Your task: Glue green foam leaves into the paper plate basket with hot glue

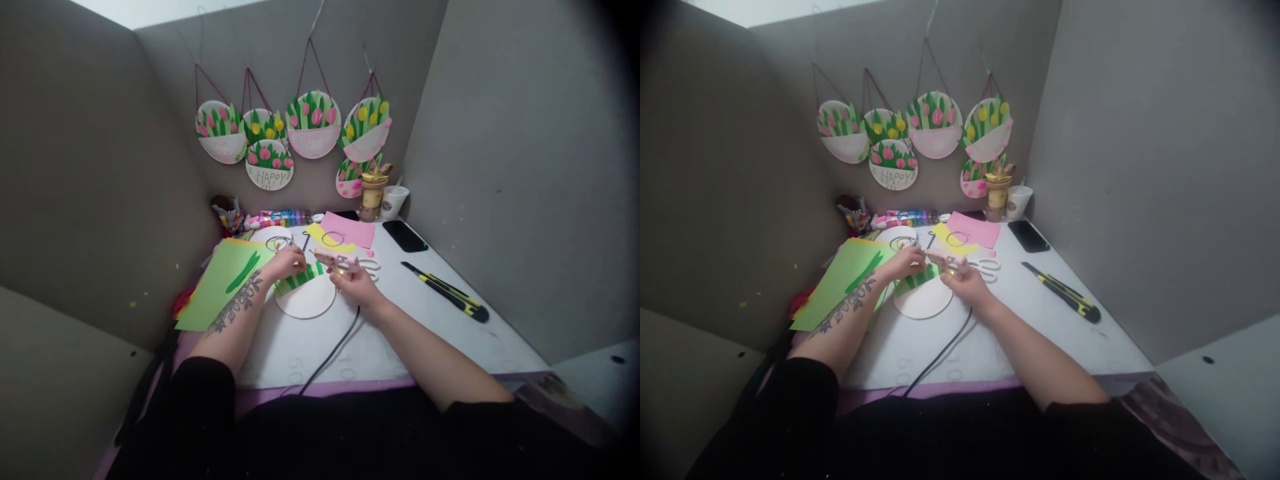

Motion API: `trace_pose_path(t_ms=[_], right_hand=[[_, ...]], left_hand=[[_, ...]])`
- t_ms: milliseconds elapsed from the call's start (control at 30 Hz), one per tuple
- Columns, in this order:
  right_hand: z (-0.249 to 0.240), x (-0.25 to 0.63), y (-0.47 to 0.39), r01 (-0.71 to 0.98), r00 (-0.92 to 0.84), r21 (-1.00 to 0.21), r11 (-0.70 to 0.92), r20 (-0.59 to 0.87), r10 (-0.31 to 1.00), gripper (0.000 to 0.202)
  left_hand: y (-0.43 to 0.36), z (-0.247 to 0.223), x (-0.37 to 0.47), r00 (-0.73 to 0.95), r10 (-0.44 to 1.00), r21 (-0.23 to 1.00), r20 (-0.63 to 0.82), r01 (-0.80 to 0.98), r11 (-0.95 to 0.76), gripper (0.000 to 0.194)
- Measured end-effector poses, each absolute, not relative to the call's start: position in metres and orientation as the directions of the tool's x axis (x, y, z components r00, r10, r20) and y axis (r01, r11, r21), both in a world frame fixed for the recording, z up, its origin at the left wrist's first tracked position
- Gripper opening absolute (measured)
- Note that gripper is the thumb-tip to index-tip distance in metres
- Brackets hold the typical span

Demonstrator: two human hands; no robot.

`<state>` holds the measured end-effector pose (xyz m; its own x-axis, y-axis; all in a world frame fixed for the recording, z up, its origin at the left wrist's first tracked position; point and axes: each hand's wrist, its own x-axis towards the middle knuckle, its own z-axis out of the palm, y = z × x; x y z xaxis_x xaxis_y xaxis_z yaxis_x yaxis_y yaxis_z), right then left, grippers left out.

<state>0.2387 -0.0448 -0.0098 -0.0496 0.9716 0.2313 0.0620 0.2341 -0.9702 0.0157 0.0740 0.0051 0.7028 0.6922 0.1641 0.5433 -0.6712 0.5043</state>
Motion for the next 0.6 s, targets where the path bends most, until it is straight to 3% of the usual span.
trace_pose_path(t_ms=[133, 300, 433, 600], right_hand=[[-0.011, 0.239, -0.045, 0.052, -0.055, -0.969, 0.24, 0.237, 0.97, 0.043], [-0.014, 0.241, -0.044, 0.063, -0.023, -0.979, 0.196, 0.195, 0.98, 0.039], [-0.019, 0.24, -0.043, 0.043, -0.045, -0.973, 0.225, 0.223, 0.974, 0.039], [-0.024, 0.239, -0.041, 0.047, -0.019, -0.975, 0.219, 0.218, 0.976, 0.04]], left_hand=[[0.079, 0.02, 0.001, 0.656, 0.717, 0.523, 0.236, 0.536, -0.662, 0.008], [0.069, 0.021, -0.024, 0.367, 0.862, 0.68, 0.349, 0.534, -0.503, 0.007], [0.053, 0.01, -0.038, 0.088, 0.956, 0.85, 0.281, 0.44, -0.29, 0.014], [0.044, -0.008, -0.036, -0.033, 0.986, 0.968, 0.166, 0.194, -0.157, 0.04]])
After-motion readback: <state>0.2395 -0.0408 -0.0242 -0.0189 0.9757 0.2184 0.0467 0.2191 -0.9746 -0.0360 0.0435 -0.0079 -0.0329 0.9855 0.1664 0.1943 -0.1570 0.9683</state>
